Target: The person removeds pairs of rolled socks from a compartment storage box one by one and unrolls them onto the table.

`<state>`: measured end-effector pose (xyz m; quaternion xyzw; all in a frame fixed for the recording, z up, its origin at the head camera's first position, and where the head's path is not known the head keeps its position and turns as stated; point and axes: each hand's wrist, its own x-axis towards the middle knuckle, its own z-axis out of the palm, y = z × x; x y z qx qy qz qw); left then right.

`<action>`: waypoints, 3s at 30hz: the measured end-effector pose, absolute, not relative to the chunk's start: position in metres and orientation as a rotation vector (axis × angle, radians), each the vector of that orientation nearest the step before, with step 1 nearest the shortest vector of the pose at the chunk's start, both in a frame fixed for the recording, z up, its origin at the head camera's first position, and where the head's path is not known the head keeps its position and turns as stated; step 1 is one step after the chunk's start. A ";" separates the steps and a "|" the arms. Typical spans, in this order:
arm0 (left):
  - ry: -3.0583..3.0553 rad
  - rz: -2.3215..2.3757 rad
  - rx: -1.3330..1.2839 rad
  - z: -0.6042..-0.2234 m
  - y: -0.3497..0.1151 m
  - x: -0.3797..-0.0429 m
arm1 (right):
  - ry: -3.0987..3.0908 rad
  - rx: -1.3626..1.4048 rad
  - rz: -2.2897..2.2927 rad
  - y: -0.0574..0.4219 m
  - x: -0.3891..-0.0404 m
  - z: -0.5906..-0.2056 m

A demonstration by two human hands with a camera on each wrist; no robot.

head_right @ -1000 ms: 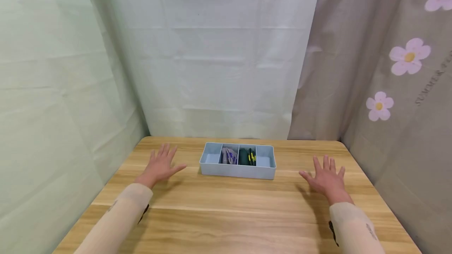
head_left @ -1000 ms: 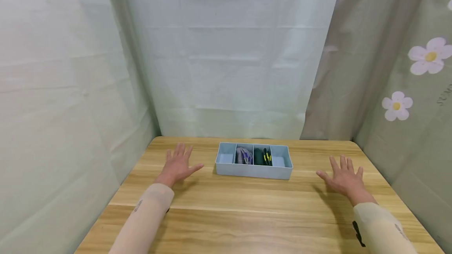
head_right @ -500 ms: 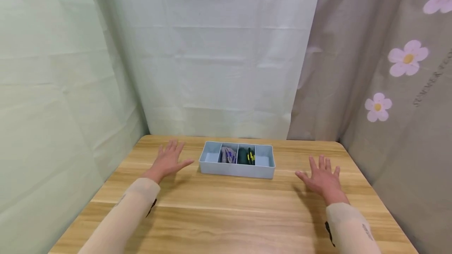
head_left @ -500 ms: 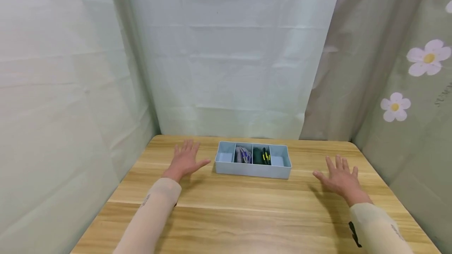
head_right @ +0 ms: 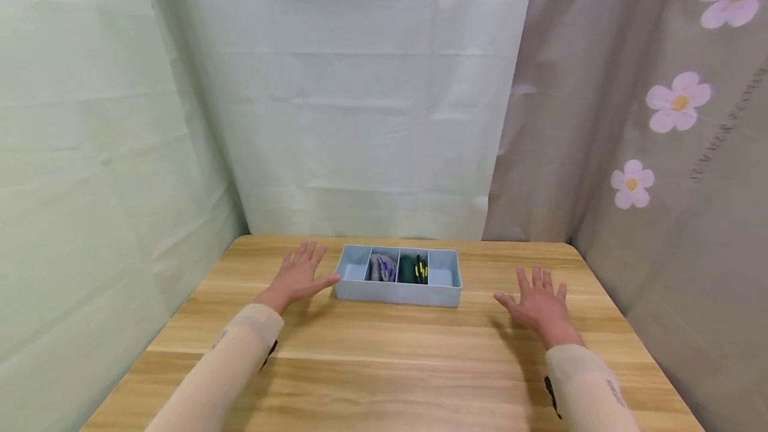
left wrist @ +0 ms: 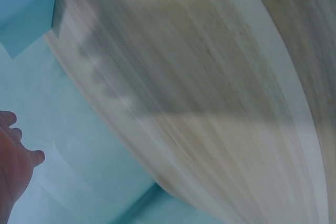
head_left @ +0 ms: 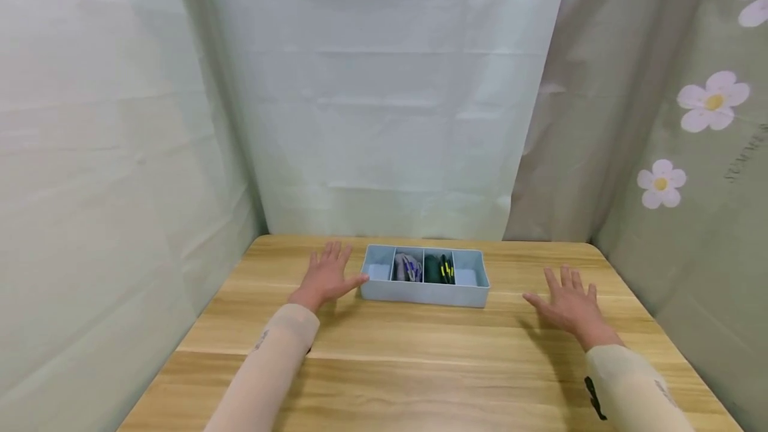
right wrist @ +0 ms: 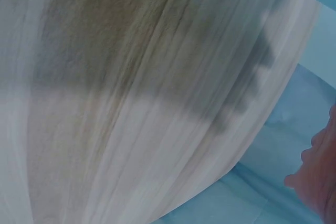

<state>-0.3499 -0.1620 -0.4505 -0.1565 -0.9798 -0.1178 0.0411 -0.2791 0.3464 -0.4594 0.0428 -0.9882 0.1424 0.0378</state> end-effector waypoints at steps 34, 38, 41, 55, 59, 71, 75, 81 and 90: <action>-3.046 -0.725 -0.538 -0.465 -0.146 -0.360 | -2.951 0.288 0.419 0.285 -0.310 -0.425; -3.072 -0.772 -0.507 -0.463 -0.143 -0.359 | -2.945 0.301 0.450 0.277 -0.312 -0.422; -3.080 -0.794 -0.497 -0.462 -0.142 -0.358 | -2.940 0.308 0.465 0.271 -0.314 -0.421; -3.107 -0.825 -0.505 -0.465 -0.139 -0.360 | -2.942 0.278 0.756 0.238 -0.325 -0.418; -3.107 -0.835 -0.506 -0.467 -0.139 -0.361 | -2.933 0.252 0.872 0.227 -0.325 -0.417; -3.086 -0.837 -0.488 -0.470 -0.135 -0.360 | -2.878 0.130 1.141 0.206 -0.327 -0.423; -3.080 -0.838 -0.492 -0.468 -0.135 -0.357 | -2.838 0.091 1.223 0.198 -0.329 -0.424; -3.068 -0.841 -0.472 -0.465 -0.133 -0.349 | -2.784 0.074 1.260 0.190 -0.330 -0.432; -3.056 -0.837 -0.424 -0.468 -0.129 -0.346 | -2.749 0.004 1.353 0.169 -0.330 -0.442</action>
